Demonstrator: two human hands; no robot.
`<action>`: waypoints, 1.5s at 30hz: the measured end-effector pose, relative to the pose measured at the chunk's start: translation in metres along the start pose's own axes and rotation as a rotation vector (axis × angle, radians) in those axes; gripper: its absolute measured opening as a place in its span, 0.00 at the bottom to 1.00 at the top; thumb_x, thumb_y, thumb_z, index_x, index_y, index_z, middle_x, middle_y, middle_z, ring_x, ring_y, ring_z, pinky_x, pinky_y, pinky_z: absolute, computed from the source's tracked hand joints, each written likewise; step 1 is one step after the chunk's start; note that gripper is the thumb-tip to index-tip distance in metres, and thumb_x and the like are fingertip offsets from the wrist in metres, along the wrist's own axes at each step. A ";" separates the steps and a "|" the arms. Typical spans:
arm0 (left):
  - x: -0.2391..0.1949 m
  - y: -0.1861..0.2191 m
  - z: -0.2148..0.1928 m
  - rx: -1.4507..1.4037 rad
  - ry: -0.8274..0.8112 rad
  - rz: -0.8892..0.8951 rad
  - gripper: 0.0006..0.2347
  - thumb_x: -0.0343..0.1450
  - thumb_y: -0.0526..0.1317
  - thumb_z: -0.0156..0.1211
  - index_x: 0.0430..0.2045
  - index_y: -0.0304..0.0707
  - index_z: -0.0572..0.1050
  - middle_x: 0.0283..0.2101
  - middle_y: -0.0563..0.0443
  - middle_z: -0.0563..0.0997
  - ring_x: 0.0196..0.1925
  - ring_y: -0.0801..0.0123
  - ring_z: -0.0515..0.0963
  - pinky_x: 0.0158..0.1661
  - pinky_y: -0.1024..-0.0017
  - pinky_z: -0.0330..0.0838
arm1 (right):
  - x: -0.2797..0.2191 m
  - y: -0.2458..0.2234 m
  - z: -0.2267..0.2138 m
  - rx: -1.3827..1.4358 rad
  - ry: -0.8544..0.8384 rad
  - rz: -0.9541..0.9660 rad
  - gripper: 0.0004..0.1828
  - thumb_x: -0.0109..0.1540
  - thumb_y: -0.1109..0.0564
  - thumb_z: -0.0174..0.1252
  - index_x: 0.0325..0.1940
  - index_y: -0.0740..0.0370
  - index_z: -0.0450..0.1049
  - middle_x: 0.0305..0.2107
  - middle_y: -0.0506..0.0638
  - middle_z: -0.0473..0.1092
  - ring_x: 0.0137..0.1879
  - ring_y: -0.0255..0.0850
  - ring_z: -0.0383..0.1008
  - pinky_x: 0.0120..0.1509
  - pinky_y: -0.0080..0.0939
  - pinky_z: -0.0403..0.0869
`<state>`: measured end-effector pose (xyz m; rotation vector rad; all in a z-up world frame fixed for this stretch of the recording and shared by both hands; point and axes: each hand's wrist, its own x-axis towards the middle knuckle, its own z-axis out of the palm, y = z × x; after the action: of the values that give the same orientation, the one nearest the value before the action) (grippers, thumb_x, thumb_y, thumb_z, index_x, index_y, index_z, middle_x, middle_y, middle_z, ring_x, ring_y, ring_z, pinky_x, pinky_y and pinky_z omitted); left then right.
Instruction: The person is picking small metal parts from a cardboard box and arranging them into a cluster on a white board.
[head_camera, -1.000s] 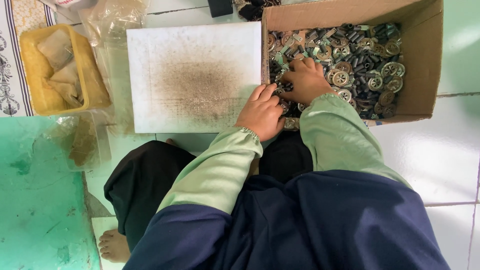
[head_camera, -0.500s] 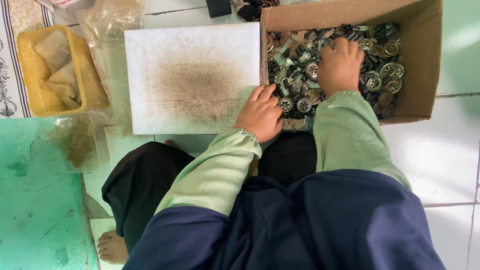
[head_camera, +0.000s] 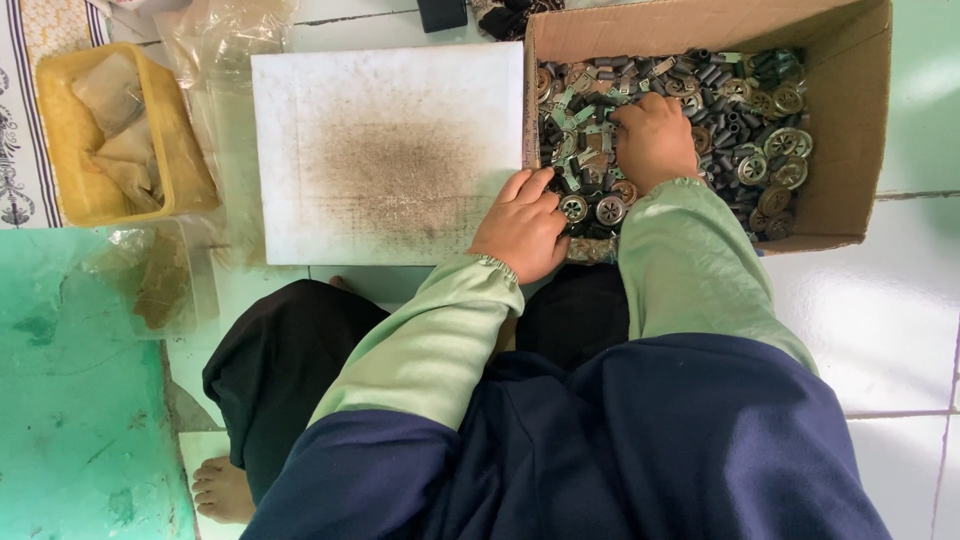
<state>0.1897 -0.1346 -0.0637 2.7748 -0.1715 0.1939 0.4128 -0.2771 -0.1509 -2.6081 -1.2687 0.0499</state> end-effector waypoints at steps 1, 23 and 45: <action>-0.001 0.000 0.002 -0.001 0.000 -0.001 0.09 0.66 0.44 0.65 0.22 0.39 0.84 0.34 0.47 0.83 0.65 0.44 0.73 0.71 0.50 0.53 | 0.000 0.000 0.004 0.000 -0.001 -0.001 0.17 0.63 0.63 0.56 0.54 0.59 0.83 0.40 0.59 0.72 0.46 0.61 0.69 0.42 0.62 0.74; -0.005 -0.007 0.043 0.019 0.065 -0.068 0.13 0.64 0.49 0.63 0.24 0.36 0.81 0.38 0.45 0.80 0.69 0.52 0.66 0.71 0.51 0.50 | 0.031 -0.014 0.029 0.131 -0.102 0.010 0.10 0.68 0.62 0.53 0.50 0.60 0.79 0.39 0.56 0.72 0.55 0.59 0.74 0.53 0.58 0.78; -0.002 -0.014 0.055 -0.006 0.207 -0.015 0.13 0.65 0.47 0.62 0.34 0.36 0.80 0.44 0.43 0.78 0.65 0.48 0.68 0.68 0.49 0.56 | 0.001 -0.045 -0.016 0.353 -0.134 0.247 0.09 0.67 0.59 0.57 0.49 0.59 0.79 0.39 0.56 0.72 0.48 0.58 0.77 0.47 0.60 0.80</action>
<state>0.1957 -0.1410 -0.1197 2.7262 -0.0990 0.4724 0.3809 -0.2525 -0.1254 -2.4628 -0.8716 0.4550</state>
